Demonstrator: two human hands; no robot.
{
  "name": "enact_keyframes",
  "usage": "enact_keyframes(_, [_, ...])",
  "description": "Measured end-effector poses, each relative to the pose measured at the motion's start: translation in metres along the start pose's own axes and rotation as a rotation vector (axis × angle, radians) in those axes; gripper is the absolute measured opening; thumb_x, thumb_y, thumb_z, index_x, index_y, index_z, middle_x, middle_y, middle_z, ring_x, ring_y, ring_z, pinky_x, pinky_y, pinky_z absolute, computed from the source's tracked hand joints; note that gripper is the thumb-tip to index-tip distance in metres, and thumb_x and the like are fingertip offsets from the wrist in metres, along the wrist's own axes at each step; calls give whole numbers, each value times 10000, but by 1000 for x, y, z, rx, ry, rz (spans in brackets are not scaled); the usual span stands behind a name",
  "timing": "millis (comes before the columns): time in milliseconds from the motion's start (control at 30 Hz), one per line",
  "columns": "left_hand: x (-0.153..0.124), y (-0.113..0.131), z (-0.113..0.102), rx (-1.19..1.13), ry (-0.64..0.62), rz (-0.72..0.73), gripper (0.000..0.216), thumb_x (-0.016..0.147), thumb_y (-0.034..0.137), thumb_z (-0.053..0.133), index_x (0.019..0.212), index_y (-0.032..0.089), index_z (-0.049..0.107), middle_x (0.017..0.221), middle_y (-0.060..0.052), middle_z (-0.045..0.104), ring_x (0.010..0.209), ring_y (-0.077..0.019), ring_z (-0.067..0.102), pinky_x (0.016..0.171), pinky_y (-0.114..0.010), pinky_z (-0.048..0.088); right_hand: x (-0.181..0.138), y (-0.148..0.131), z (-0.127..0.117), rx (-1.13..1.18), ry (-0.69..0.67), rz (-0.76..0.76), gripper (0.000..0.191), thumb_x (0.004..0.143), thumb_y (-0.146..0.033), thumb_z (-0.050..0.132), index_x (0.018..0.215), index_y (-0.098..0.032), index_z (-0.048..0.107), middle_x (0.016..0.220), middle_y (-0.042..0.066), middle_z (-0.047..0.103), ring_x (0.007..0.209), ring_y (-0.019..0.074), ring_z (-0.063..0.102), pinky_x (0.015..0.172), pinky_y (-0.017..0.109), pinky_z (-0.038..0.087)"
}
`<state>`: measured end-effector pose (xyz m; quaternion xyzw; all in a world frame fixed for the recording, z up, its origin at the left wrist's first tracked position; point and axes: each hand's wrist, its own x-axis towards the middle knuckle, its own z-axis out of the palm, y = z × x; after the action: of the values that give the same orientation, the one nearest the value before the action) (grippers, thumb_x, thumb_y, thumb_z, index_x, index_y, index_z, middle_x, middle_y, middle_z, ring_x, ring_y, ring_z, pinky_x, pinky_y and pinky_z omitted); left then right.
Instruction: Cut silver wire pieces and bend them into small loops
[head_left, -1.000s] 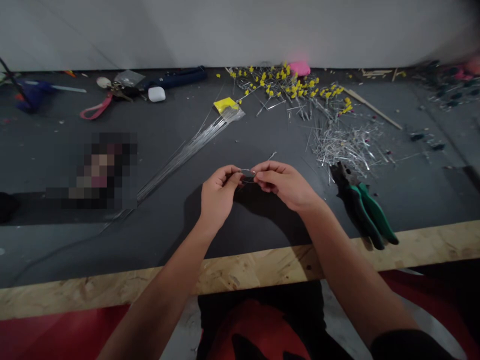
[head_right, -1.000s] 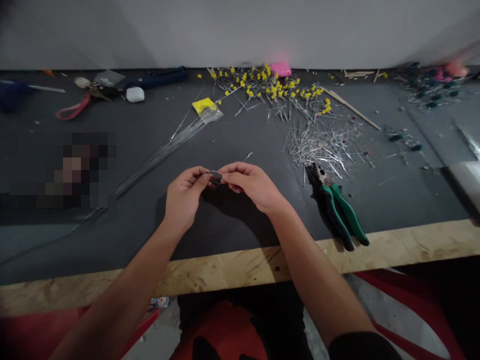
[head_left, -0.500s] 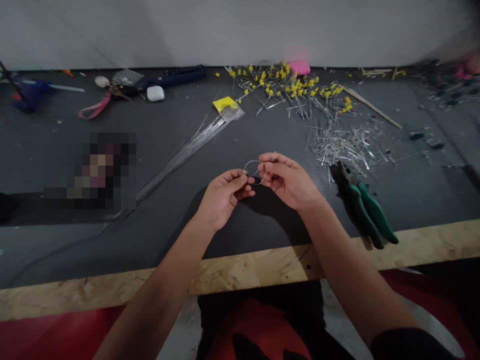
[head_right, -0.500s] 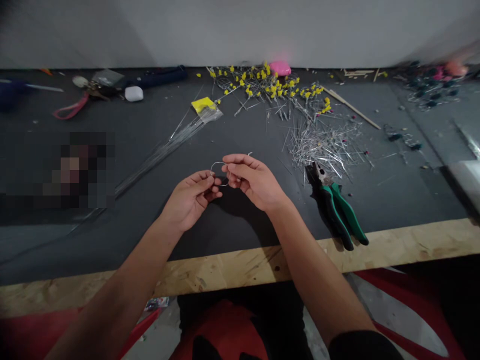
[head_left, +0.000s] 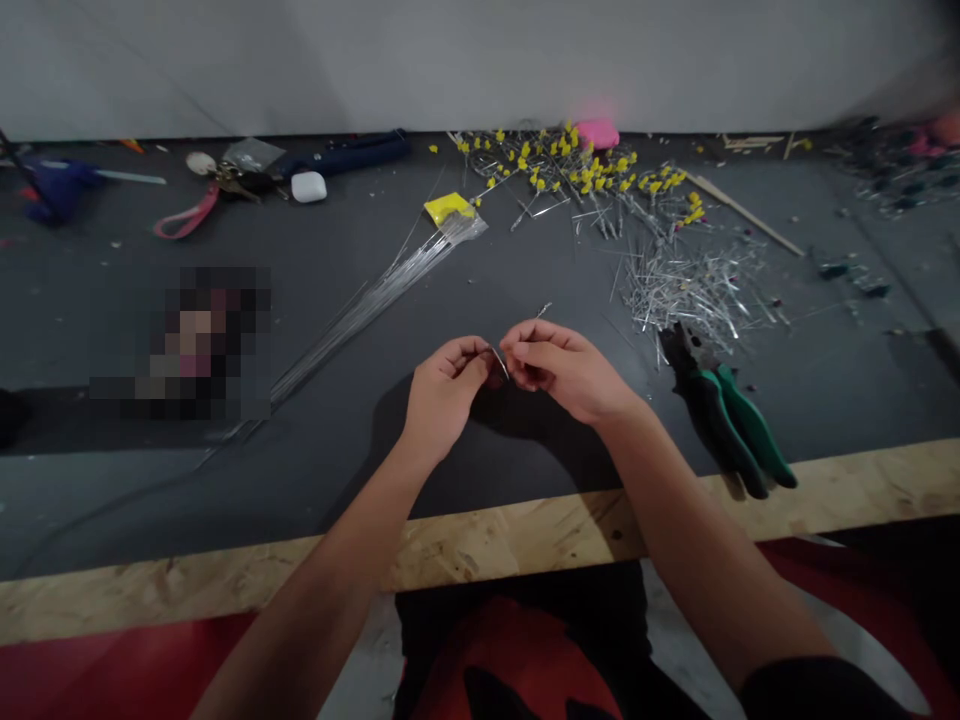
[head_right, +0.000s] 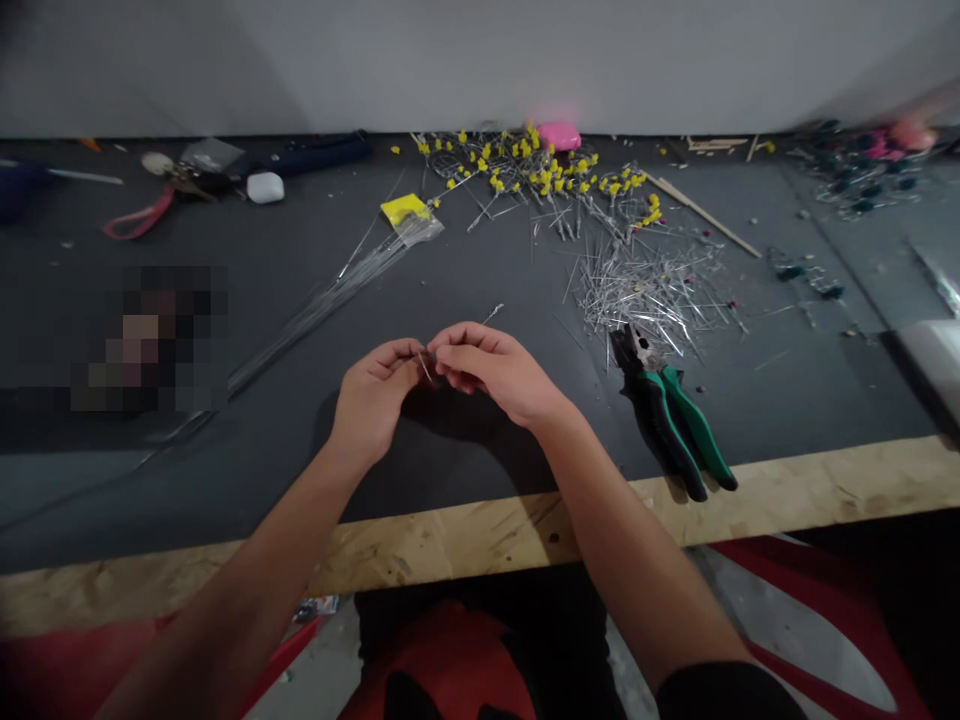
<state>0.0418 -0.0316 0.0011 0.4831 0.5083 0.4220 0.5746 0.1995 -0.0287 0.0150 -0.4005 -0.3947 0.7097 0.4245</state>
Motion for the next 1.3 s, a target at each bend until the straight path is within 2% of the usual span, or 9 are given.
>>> enact_keyframes(100, [-4, 2, -3, 409, 98, 264, 94, 833, 236, 536, 856, 202, 621, 738, 9, 636, 680, -119, 572, 658, -249, 435, -1, -1, 0, -25, -23, 50, 139, 772, -328, 658, 751, -195, 625, 690, -28, 604, 584, 64, 493, 528, 208, 334])
enact_keyframes(200, [-7, 4, -6, 717, 99, 492, 131, 874, 192, 476, 872, 213, 605, 805, -9, 653, 786, -146, 580, 749, -273, 436, -2, -1, -1, -56, -74, 128, 160, 764, -347, 665, 755, -191, 632, 725, -17, 624, 588, 65, 497, 513, 210, 319])
enact_keyframes(300, [-6, 3, -8, 853, 46, 612, 178, 893, 148, 420, 870, 207, 586, 830, -27, 657, 825, -160, 574, 794, -289, 432, -1, 0, -2, -73, -155, 165, 159, 765, -337, 662, 763, -179, 643, 743, -8, 634, 570, 60, 482, 489, 212, 294])
enact_keyframes(400, [-4, -1, -9, 877, 29, 699, 214, 878, 93, 396, 904, 197, 581, 874, -40, 666, 862, -170, 577, 820, -306, 435, -1, 1, -2, -66, -187, 198, 160, 767, -331, 664, 753, -173, 640, 741, -5, 639, 567, 59, 484, 488, 209, 303])
enact_keyframes(500, [-3, -4, -10, 880, 34, 709, 228, 856, 65, 401, 912, 194, 580, 878, -35, 669, 865, -171, 584, 814, -308, 445, -1, 2, -2, -34, -187, 229, 159, 759, -322, 680, 747, -170, 637, 729, -9, 634, 570, 57, 503, 515, 205, 346])
enact_keyframes(633, [-3, -3, -10, 874, 44, 691, 244, 822, 31, 422, 907, 193, 585, 882, -27, 674, 874, -165, 589, 806, -293, 452, -2, 2, -4, 4, -196, 253, 122, 749, -253, 693, 838, -175, 664, 781, 0, 661, 591, 58, 532, 550, 205, 396])
enact_keyframes(800, [-3, -2, -10, 862, 54, 667, 261, 792, 13, 441, 900, 197, 592, 868, -17, 675, 857, -161, 587, 795, -286, 452, -2, 3, -6, 20, -213, 268, 165, 744, -195, 693, 909, -178, 684, 842, 16, 687, 635, 61, 566, 589, 199, 440])
enact_keyframes(1067, [-3, -3, -10, 858, 38, 718, 248, 815, 26, 426, 888, 195, 594, 836, -14, 665, 825, -152, 576, 792, -284, 447, -3, 2, -7, 38, -200, 287, 95, 791, -234, 658, 857, -171, 686, 795, 14, 694, 626, 62, 599, 569, 180, 451])
enact_keyframes(1300, [-3, -2, -10, 874, -10, 756, 263, 832, 27, 388, 886, 188, 589, 804, -20, 659, 817, -149, 579, 800, -286, 439, -1, 1, -5, 73, -154, 321, 116, 800, -260, 638, 822, -157, 685, 724, 7, 679, 570, 56, 580, 507, 161, 427])
